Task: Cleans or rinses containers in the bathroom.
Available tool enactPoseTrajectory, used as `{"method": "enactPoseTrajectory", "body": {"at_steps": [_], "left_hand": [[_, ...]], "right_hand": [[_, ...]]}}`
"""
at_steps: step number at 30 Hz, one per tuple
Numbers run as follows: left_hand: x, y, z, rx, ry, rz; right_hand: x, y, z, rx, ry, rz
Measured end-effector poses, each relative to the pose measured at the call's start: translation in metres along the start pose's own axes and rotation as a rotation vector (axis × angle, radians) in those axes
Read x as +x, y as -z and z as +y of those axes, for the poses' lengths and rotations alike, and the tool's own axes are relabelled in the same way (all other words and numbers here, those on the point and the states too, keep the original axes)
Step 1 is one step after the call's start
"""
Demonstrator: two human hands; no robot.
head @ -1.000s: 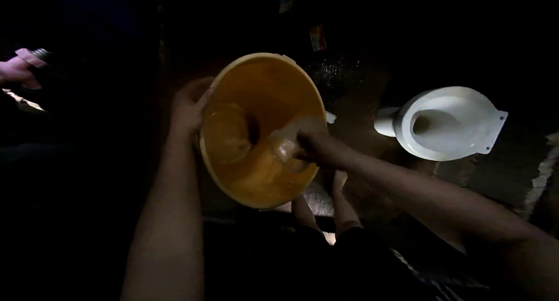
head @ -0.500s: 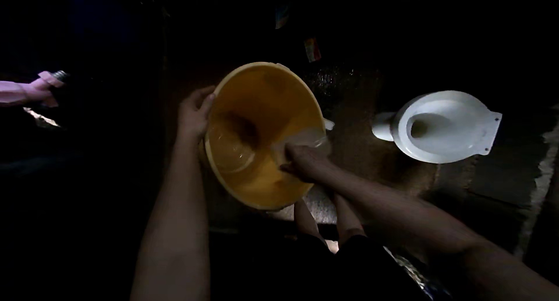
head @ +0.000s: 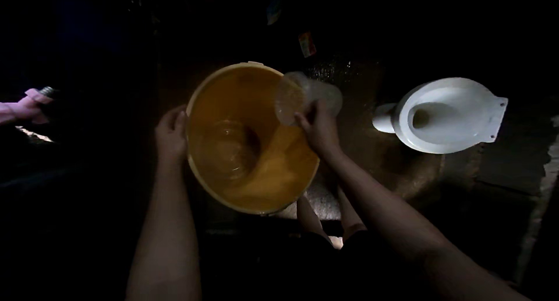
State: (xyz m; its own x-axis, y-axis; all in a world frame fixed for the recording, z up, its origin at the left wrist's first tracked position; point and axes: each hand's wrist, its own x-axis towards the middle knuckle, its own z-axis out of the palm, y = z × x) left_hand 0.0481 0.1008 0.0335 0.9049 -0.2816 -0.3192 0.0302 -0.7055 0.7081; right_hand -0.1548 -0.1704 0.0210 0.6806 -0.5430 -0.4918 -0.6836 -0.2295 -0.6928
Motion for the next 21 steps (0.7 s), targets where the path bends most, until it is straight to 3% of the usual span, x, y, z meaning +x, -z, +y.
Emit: {"method": "enactPoseTrajectory", "body": {"at_steps": [2, 5, 9, 11, 14, 17, 19, 21], "left_hand": [[-0.001, -0.006, 0.004, -0.002, 0.037, 0.008], [-0.006, -0.034, 0.029, -0.006, 0.056, 0.04], [-0.017, -0.099, 0.084, -0.02, -0.017, -0.053], [-0.016, -0.119, 0.086, -0.061, -0.033, -0.077], [-0.007, -0.106, 0.025, -0.107, 0.065, 0.056], [0.005, -0.089, -0.089, 0.025, 0.391, 0.192], [0.0, -0.091, -0.148, 0.165, 0.617, 0.097], [-0.005, -0.1, -0.173, 0.142, 0.739, -0.036]], "right_hand": [[-0.01, 0.018, 0.033, 0.065, -0.083, 0.143], [-0.024, 0.01, 0.065, 0.291, -0.227, 0.256], [-0.04, -0.029, 0.06, 0.641, -0.288, 0.187], [-0.043, -0.035, 0.052, 0.685, -0.364, 0.191], [-0.031, -0.018, 0.068, 0.329, -0.464, 0.276], [-0.002, 0.001, 0.109, 0.084, -0.506, 0.424], [0.012, 0.007, 0.13, 0.02, -0.507, 0.507], [0.028, 0.011, 0.146, 0.013, -0.497, 0.573]]}}
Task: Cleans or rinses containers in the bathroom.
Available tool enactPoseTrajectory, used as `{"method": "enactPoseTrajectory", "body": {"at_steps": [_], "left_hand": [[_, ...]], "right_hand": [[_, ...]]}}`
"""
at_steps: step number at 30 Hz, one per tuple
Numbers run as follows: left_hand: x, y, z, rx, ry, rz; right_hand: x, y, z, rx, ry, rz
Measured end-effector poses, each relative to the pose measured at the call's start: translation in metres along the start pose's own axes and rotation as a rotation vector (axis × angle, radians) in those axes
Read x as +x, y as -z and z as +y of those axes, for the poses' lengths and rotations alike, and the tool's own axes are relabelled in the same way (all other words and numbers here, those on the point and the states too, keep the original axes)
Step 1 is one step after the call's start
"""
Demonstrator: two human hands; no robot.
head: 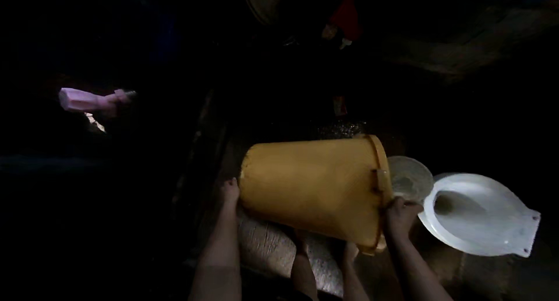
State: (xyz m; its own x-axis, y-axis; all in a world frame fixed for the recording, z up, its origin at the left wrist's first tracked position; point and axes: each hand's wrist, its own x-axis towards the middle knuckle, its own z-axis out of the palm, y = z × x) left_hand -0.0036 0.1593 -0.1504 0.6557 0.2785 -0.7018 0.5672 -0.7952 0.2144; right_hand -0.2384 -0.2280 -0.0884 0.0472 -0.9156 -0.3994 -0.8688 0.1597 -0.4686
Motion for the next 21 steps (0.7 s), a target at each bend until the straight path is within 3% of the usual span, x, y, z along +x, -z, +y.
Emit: {"method": "enactPoseTrajectory", "body": {"at_steps": [3, 6, 12, 16, 21], "left_hand": [[0.003, -0.016, -0.005, -0.116, 0.052, -0.077], [0.011, -0.031, -0.002, -0.197, -0.002, -0.086], [-0.002, -0.045, 0.005, -0.229, 0.047, 0.033], [-0.03, -0.06, 0.002, -0.335, 0.074, 0.067], [-0.105, -0.066, 0.079, -0.399, -0.033, 0.119]], "right_hand": [[0.02, -0.008, 0.003, 0.001, -0.022, 0.038], [0.021, -0.007, -0.012, -0.02, -0.048, 0.043], [0.034, -0.007, -0.051, 0.141, -0.056, 0.005], [0.076, -0.002, -0.073, 0.202, -0.043, -0.072], [0.179, 0.031, -0.095, 0.19, -0.014, -0.074]]}}
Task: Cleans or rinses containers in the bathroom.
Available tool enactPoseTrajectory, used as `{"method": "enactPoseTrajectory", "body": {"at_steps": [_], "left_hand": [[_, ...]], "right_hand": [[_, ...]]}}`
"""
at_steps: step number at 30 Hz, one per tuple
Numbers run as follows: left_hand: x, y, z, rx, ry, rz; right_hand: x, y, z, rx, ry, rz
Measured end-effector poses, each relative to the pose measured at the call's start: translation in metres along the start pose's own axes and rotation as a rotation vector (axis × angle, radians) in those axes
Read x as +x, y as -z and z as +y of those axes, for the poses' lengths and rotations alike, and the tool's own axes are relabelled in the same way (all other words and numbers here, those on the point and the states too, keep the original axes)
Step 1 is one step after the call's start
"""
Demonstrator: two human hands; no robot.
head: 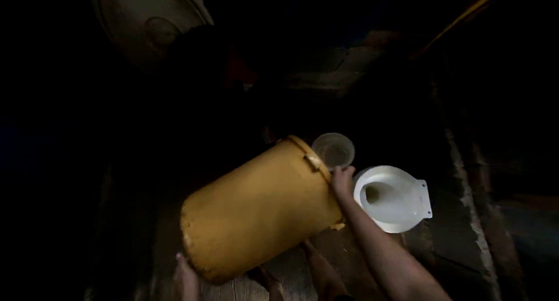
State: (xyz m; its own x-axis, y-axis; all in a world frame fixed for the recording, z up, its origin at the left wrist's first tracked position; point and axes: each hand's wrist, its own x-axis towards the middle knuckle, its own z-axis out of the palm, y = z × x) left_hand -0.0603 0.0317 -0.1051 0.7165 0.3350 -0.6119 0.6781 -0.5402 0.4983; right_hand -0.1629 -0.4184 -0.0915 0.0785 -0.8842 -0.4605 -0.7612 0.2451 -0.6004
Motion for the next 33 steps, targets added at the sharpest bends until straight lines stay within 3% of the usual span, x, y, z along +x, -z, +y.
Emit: {"method": "enactPoseTrajectory", "body": {"at_steps": [7, 12, 19, 22, 28, 33], "left_hand": [[-0.126, -0.035, 0.163, 0.053, -0.228, -0.056], [-0.188, -0.044, 0.22, 0.098, -0.346, -0.149], [-0.221, -0.027, 0.248, 0.072, -0.45, -0.169], [-0.229, -0.015, 0.248, 0.063, -0.476, -0.133], [-0.235, 0.006, 0.226, 0.064, -0.413, -0.098], [-0.216, 0.018, 0.183, -0.12, -0.288, -0.026]], "right_hand": [[0.14, 0.08, -0.017, -0.044, -0.026, 0.088], [0.178, 0.12, -0.024, 0.038, 0.001, 0.112], [0.182, 0.114, -0.033, 0.324, 0.008, 0.072], [0.171, 0.106, -0.047, 0.298, 0.049, 0.052], [0.161, 0.093, -0.078, 0.363, 0.119, -0.02], [0.117, 0.088, -0.117, 0.231, 0.187, -0.03]]}}
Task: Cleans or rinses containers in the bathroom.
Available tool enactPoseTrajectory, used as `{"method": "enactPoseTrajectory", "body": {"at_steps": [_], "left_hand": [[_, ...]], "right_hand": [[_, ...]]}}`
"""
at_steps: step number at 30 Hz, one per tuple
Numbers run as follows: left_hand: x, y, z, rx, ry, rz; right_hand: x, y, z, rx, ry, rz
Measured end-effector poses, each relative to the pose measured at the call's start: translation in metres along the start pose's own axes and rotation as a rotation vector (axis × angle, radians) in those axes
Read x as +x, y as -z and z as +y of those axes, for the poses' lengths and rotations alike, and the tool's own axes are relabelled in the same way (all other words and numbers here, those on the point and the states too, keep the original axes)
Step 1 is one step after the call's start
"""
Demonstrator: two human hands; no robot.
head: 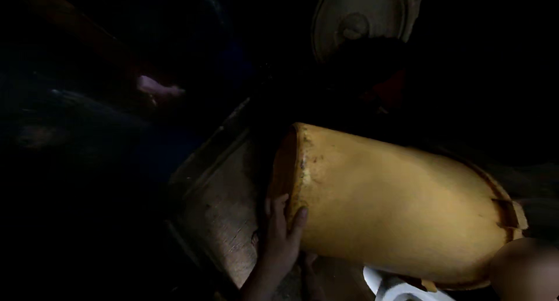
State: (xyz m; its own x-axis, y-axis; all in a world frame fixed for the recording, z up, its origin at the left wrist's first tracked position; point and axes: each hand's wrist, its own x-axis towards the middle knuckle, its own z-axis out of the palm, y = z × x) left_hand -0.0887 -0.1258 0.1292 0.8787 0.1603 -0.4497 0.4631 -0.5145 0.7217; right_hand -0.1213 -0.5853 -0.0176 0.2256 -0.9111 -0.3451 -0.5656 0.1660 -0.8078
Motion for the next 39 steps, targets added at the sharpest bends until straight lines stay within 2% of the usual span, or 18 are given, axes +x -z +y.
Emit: {"method": "enactPoseTrajectory", "body": {"at_steps": [6, 10, 14, 17, 19, 21, 24, 26, 28, 31, 34, 39], "left_hand": [[0.01, 0.018, -0.108, -0.293, 0.301, 0.238], [-0.008, 0.015, -0.197, -0.495, 0.535, 0.335], [-0.053, 0.003, -0.267, -0.63, 0.687, 0.236], [-0.084, -0.003, -0.298, -0.734, 0.814, 0.09], [-0.085, 0.011, -0.286, -0.643, 0.812, -0.001], [-0.061, 0.037, -0.246, -0.548, 0.598, 0.002], [0.008, 0.087, -0.157, -0.685, 0.321, -0.061], [0.061, 0.101, -0.111, -0.738, 0.322, -0.199], [0.092, 0.098, -0.092, -0.728, 0.405, -0.264], [0.1, 0.087, -0.12, -0.727, 0.539, -0.224], [0.076, 0.081, -0.157, -0.819, 0.686, -0.131], [0.012, 0.077, -0.184, -0.901, 0.788, 0.139]], "right_hand": [[-0.074, -0.044, -0.067, -0.125, 0.251, -0.021], [-0.151, -0.072, -0.097, -0.088, 0.497, -0.152], [-0.24, -0.077, -0.115, -0.134, 0.674, -0.265], [-0.297, -0.07, -0.125, -0.205, 0.773, -0.232], [-0.331, -0.062, -0.127, -0.232, 0.844, -0.204], [-0.362, -0.057, -0.123, -0.291, 0.922, -0.143], [-0.392, -0.056, -0.102, -0.348, 1.04, -0.105], [-0.405, -0.064, -0.084, -0.375, 1.091, -0.192], [-0.409, -0.077, -0.066, -0.437, 1.104, -0.301], [-0.405, -0.097, -0.051, -0.634, 1.061, -0.479], [-0.408, -0.113, -0.059, -0.762, 0.886, -0.63], [-0.363, -0.1, -0.106, -0.423, 0.88, -0.645]]}}
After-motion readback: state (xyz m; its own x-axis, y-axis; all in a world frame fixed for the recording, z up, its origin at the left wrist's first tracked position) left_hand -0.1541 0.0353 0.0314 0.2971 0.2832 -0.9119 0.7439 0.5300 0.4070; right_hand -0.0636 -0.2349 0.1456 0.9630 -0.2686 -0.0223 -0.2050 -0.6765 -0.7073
